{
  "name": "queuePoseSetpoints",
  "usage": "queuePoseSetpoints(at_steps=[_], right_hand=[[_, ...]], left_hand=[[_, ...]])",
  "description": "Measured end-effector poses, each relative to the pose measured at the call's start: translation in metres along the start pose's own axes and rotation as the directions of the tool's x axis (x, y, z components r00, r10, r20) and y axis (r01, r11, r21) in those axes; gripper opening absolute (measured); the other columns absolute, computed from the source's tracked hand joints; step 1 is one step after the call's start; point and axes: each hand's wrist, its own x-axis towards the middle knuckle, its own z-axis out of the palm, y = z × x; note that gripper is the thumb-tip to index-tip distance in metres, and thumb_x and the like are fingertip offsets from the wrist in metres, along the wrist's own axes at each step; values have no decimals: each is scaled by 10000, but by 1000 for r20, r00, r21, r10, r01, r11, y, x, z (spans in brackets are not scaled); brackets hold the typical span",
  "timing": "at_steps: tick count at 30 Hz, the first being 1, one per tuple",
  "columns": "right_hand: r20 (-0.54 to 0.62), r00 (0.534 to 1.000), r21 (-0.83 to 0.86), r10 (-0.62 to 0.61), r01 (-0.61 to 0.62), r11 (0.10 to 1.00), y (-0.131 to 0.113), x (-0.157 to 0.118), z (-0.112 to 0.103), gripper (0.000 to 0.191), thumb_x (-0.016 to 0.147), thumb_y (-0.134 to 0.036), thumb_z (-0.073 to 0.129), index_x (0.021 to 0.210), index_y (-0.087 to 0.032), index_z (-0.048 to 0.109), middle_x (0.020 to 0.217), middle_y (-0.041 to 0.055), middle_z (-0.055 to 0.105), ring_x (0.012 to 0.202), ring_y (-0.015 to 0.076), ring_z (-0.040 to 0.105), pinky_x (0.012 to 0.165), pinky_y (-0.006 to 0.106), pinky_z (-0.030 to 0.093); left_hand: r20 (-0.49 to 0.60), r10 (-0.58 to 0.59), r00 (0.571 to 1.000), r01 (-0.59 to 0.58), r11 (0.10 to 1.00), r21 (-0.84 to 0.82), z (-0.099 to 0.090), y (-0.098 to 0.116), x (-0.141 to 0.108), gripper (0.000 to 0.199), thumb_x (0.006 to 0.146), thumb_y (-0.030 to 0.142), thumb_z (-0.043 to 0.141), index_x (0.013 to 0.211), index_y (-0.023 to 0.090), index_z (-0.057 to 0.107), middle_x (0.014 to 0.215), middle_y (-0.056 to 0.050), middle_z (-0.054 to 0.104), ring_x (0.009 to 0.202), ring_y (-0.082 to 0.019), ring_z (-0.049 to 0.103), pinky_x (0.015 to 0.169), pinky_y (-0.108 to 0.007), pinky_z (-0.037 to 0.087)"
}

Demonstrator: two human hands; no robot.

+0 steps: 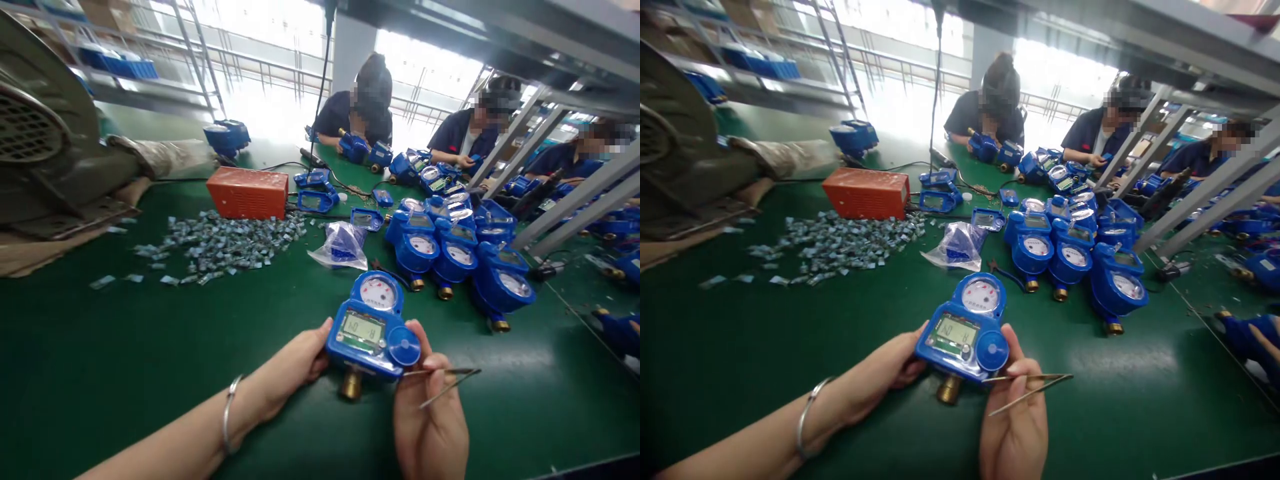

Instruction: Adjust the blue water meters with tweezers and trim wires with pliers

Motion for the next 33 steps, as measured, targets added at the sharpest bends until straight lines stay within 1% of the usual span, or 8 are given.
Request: queuePoseSetpoints(at_steps=[4,9,16,20,23,26,29,33], right_hand=[[-83,996,-51,19,-23,998,-19,39,-21,106,899,-320,505,863,-225,532,1141,44,649,1034,176,607,879,363,443],[2,983,-97,184,-183,978,-22,86,-33,154,890,-369,510,851,-221,488,1031,26,691,965,184,647,788,351,507],[213,958,-195,193,-153,969,-15,110,-7,224,828,-414,587,855,-215,487,849,58,718,811,229,687,651,323,525],[211,971,-214,110,-63,975,-17,116,-10,180,837,-369,587,819,-200,527,914,42,687,840,180,662,716,303,513],[122,991,-225,-54,80,971,-29,105,-31,110,856,-321,574,830,-216,553,924,-16,630,828,98,614,784,251,478],[48,980,-302,-191,196,933,-44,69,-59,54,858,-276,574,831,-231,564,827,-33,591,730,78,574,734,235,470],[15,969,-626,-245,201,754,-48,20,-80,47,830,-282,596,846,-238,589,795,4,605,670,128,581,640,291,491],[-14,964,-768,-266,160,620,-38,-19,-91,166,763,-250,661,906,-322,613,846,30,647,727,202,624,634,372,511]], left_hand=[[142,-7,990,41,971,-235,50,-37,-14,421,839,588,443,762,175,419,629,45,371,513,-99,181,472,-245,115],[251,0,968,46,984,-175,96,-46,-4,374,827,472,485,649,145,459,582,27,377,506,-90,245,477,-251,150],[232,0,973,79,939,-333,118,-47,11,297,778,424,529,806,128,519,596,40,392,453,-65,189,466,-263,90],[225,-4,974,94,915,-393,117,-45,13,312,784,398,551,924,120,516,674,10,487,450,-53,204,468,-260,85],[241,-25,970,127,899,-419,115,-46,14,355,777,407,577,977,121,510,686,9,500,456,-53,211,473,-260,85],[257,-40,965,148,897,-417,113,-49,15,353,765,420,580,949,125,518,706,0,514,464,-57,228,477,-266,91],[285,-64,956,171,913,-369,112,-51,16,339,772,452,554,844,120,549,589,35,435,461,-70,207,478,-277,98],[311,-54,949,160,932,-325,111,-51,18,353,788,473,513,734,127,560,475,80,270,457,-90,178,480,-286,115]])
